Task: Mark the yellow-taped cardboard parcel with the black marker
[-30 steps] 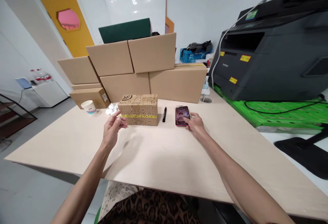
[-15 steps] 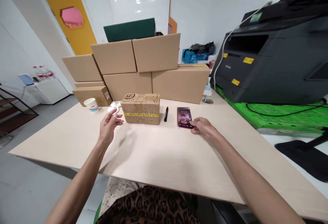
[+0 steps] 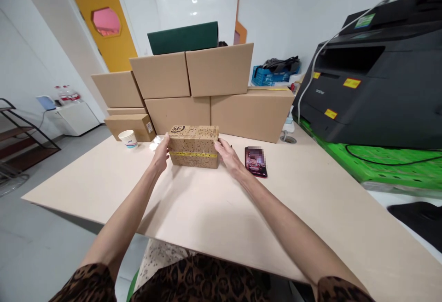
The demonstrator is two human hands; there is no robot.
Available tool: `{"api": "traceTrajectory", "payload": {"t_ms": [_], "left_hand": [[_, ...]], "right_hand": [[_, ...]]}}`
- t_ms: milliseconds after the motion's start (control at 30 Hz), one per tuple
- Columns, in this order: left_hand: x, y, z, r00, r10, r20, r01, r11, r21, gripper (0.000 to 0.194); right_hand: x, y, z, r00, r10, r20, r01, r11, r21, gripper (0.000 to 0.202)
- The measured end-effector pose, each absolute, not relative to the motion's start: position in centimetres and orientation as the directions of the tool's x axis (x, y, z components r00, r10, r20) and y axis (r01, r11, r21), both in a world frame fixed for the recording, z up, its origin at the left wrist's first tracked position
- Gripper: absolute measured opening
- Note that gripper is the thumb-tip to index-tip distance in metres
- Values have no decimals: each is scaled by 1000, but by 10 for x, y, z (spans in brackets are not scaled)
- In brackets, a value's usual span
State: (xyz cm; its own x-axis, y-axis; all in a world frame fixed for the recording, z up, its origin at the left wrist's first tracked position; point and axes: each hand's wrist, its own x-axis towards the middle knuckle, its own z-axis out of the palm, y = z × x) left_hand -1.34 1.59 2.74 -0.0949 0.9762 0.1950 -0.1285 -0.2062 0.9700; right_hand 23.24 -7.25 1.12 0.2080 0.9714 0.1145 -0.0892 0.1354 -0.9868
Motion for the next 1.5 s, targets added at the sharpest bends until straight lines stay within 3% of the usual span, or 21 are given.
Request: {"api": "traceTrajectory", "payload": {"t_ms": [100,233,367,500,600,733,833,933,1033,1267,1367,1500], "left_hand": [[-20,13,29,-64,974,218,-167,-226,960,39],[-39,6,19,11,961,277,-227,-268,936,54],[-51,5,4,-12,994,110,-158,-110,981,53],[-43,11,-3,-46,997,-69,-85,65,994,71],[-32,16,-1,-13,992,-129,-92,127,988,60],[-28,14,2,141,990,-15,-211,45,976,52],[-35,7,3,280,944,174,-304,-85,949,57],[-41,2,4,291,917,273,-337,-169,926,60],[-41,3,1,224,946,236,-359,-145,922,50],[-40,8,-9,97,992,81,-364,-40,930,67],[-44,7,-9,117,986,117,-394,-62,917,73],[-48,4,-3,187,951,246,-425,-147,893,65]], "right_hand": [[222,-66,11,183,963,196,-152,225,-962,59],[226,-65,-2,243,943,227,-190,275,-942,47],[231,-63,-18,287,950,123,-255,200,-946,54],[231,-62,-30,318,947,40,-283,135,-950,58],[228,-65,-34,258,964,58,-285,134,-949,51],[228,-70,-36,215,969,121,-305,185,-934,45],[231,-69,-35,288,942,170,-322,262,-910,44],[233,-66,-37,382,905,189,-304,316,-899,44],[233,-65,-39,414,891,185,-314,330,-890,44],[226,-79,-41,293,935,199,-286,285,-915,43],[225,-80,-43,282,927,247,-295,329,-897,39],[225,-79,-45,351,888,297,-287,404,-868,37]]}}
